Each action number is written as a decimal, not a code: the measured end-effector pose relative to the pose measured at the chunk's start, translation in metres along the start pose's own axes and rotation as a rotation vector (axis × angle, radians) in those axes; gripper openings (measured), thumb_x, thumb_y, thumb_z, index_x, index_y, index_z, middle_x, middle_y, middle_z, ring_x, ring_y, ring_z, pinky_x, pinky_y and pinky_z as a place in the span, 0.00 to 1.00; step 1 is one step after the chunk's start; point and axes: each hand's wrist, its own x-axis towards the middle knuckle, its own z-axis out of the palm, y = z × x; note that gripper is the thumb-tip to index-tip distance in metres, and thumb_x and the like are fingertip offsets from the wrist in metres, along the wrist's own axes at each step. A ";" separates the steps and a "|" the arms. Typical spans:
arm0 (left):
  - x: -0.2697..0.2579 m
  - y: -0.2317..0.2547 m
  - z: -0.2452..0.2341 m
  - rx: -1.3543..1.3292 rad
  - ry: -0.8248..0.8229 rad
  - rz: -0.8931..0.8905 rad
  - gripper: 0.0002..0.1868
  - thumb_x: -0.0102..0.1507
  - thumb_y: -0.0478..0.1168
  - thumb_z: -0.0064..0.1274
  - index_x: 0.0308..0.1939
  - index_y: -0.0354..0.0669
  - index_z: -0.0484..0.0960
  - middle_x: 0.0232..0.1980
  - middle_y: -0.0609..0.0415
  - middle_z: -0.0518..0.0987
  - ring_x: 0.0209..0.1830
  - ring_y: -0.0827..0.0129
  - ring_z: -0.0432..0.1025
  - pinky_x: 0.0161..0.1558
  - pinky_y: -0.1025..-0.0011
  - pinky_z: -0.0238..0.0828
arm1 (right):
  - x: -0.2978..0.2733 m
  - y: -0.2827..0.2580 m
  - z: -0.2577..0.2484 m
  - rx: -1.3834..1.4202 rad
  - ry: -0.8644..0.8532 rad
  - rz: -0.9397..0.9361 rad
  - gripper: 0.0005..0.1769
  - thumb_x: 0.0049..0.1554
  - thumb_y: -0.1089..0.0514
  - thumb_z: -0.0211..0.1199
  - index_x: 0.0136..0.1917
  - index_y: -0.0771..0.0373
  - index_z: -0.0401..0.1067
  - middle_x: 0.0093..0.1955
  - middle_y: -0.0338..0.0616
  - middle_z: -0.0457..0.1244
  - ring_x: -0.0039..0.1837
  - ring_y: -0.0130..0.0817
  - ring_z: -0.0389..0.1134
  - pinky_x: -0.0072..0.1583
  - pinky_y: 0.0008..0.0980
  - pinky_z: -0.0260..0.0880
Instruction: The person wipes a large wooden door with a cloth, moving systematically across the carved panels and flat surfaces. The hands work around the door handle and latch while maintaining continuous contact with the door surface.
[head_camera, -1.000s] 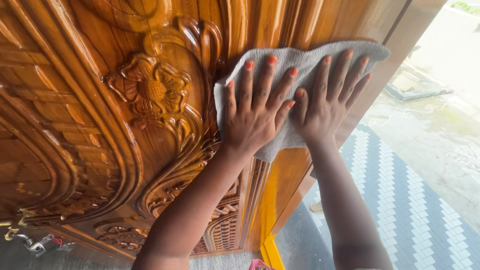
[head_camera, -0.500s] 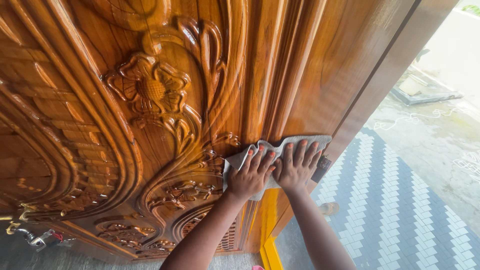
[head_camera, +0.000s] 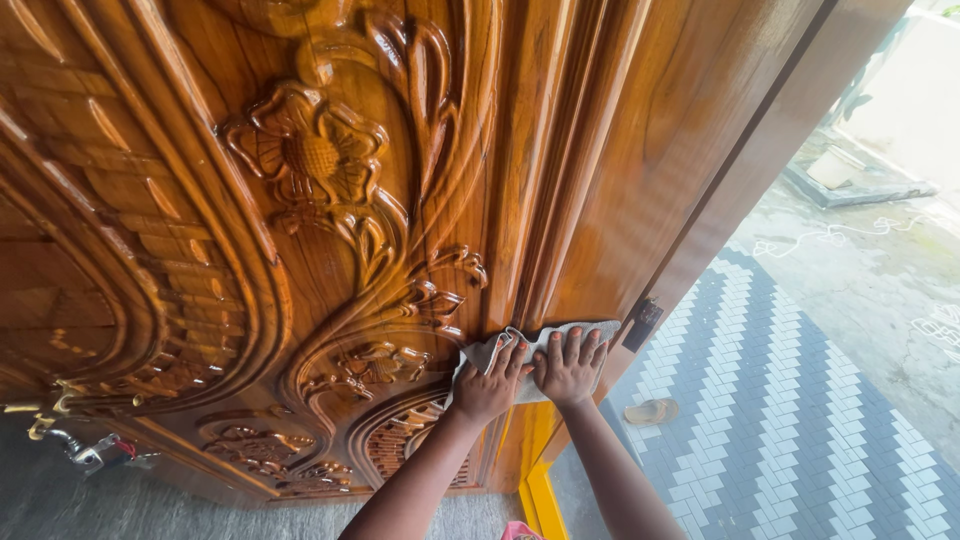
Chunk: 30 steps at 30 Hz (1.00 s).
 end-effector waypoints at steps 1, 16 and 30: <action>-0.006 0.001 -0.002 -0.004 -0.021 -0.002 0.31 0.75 0.58 0.39 0.76 0.45 0.66 0.79 0.51 0.63 0.80 0.63 0.55 0.73 0.63 0.51 | -0.003 -0.002 -0.002 0.006 -0.013 -0.009 0.37 0.68 0.43 0.49 0.85 0.56 0.46 0.87 0.55 0.35 0.86 0.64 0.28 0.80 0.66 0.26; 0.125 -0.018 -0.090 0.170 -0.110 -0.048 0.34 0.78 0.60 0.25 0.80 0.45 0.63 0.82 0.52 0.62 0.74 0.62 0.56 0.62 0.66 0.49 | 0.095 0.009 -0.053 0.208 -0.143 0.050 0.30 0.62 0.52 0.55 0.76 0.58 0.64 0.84 0.60 0.46 0.85 0.66 0.36 0.80 0.66 0.31; 0.333 -0.066 -0.192 0.100 -0.007 -0.118 0.33 0.79 0.64 0.15 0.85 0.59 0.44 0.87 0.54 0.47 0.86 0.55 0.40 0.81 0.53 0.27 | 0.328 0.055 -0.123 -0.157 0.052 0.057 0.35 0.72 0.36 0.34 0.86 0.50 0.44 0.87 0.52 0.38 0.87 0.58 0.31 0.83 0.59 0.26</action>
